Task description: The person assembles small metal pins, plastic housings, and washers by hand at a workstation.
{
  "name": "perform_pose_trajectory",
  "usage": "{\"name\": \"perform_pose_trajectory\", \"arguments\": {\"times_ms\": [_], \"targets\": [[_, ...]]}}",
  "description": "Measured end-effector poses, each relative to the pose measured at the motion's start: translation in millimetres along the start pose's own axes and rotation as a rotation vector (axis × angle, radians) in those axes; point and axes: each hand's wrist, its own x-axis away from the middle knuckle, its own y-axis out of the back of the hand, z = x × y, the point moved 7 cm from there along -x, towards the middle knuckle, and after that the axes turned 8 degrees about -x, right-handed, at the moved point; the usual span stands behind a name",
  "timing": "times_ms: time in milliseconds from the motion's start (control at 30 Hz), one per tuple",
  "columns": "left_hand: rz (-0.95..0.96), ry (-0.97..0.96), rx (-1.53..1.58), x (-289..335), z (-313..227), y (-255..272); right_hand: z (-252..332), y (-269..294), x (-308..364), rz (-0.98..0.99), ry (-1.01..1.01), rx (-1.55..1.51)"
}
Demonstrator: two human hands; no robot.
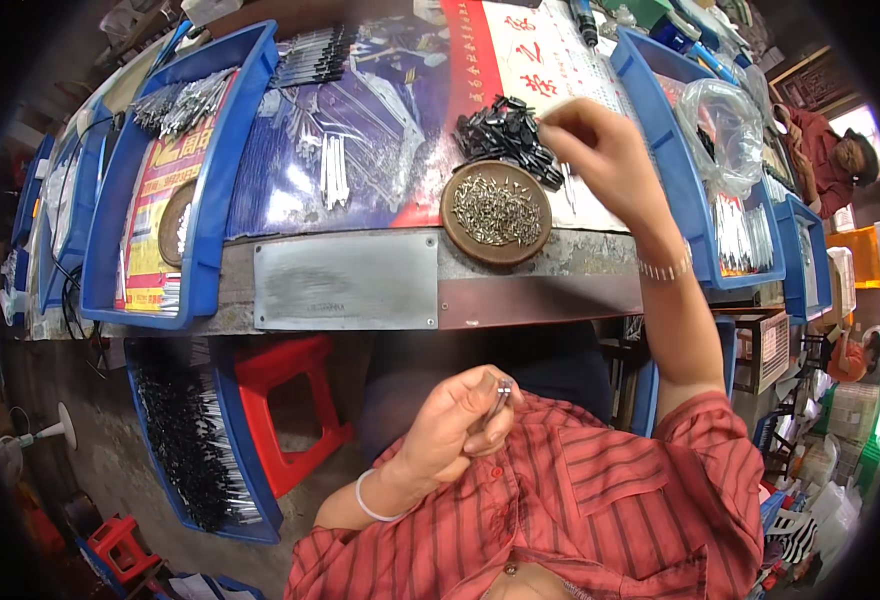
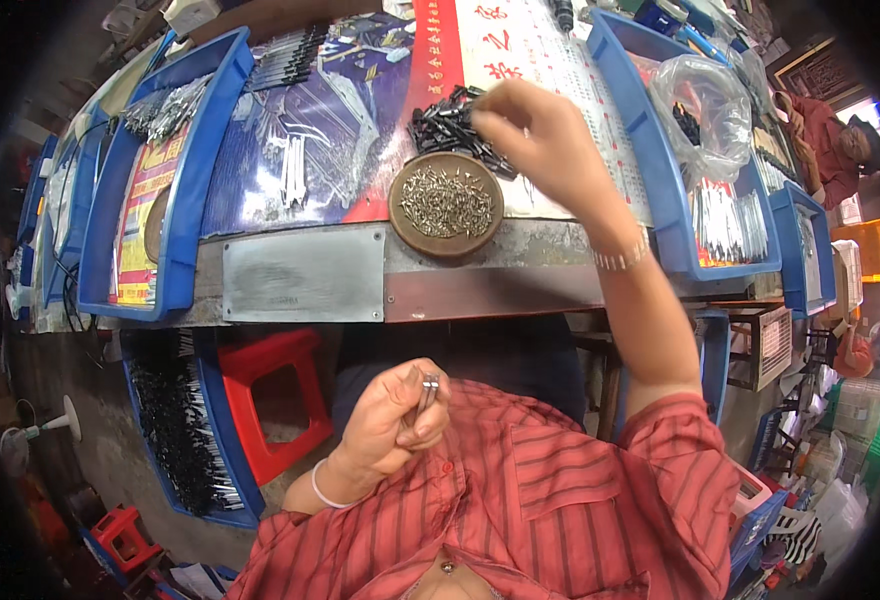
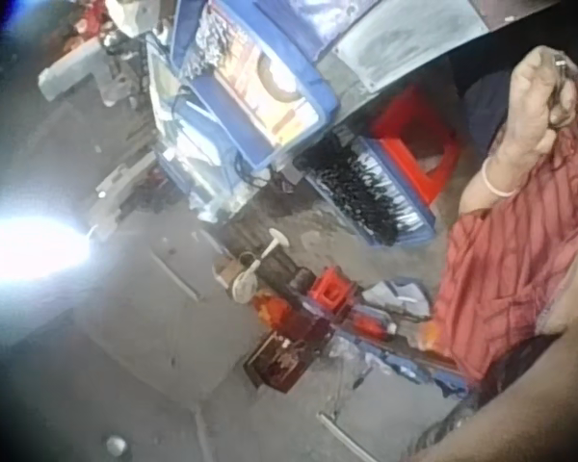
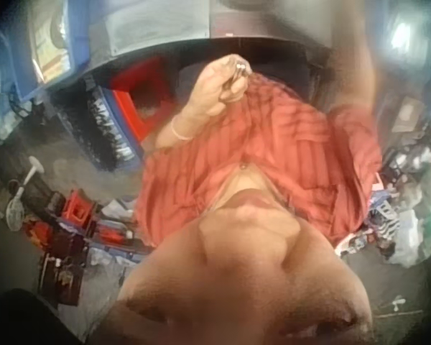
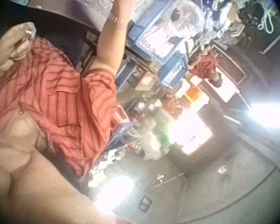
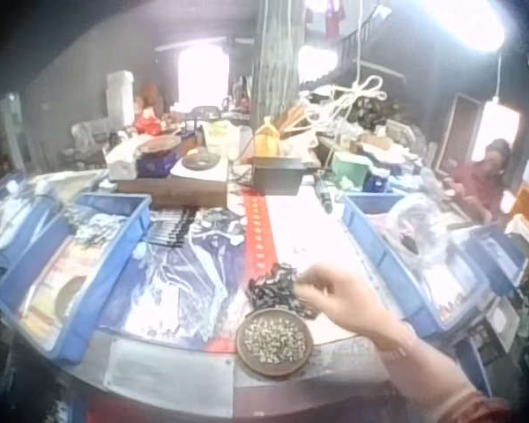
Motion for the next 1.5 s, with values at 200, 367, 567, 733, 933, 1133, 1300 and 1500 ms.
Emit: {"name": "perform_pose_trajectory", "arguments": {"times_ms": [200,367,567,733,933,1133,1300,1500], "targets": [[0.001,0.011,0.031,10,9,4,-67,-20,-106,0.157,0.120,0.689],[-0.060,-0.003,0.048,14,3,12,-90,-31,-128,0.284,0.059,0.869],[-0.042,-0.029,0.066,11,0,14,-30,-13,-68,0.198,0.021,0.177],[-0.008,-0.054,0.051,0,-6,7,-2,-48,61,0.334,-0.418,-0.671],[0.006,-0.001,0.049,-7,1,-6,-16,-96,138,0.398,-0.598,-1.168],[0.011,0.008,0.183,-3,14,-6,-20,-104,150,0.294,-0.584,-1.343],[-0.046,0.037,0.179,0,23,-6,-16,-103,159,0.282,-0.589,-1.305],[-0.082,0.059,0.258,7,31,-5,-10,-106,176,0.300,-0.594,-1.224]]}}
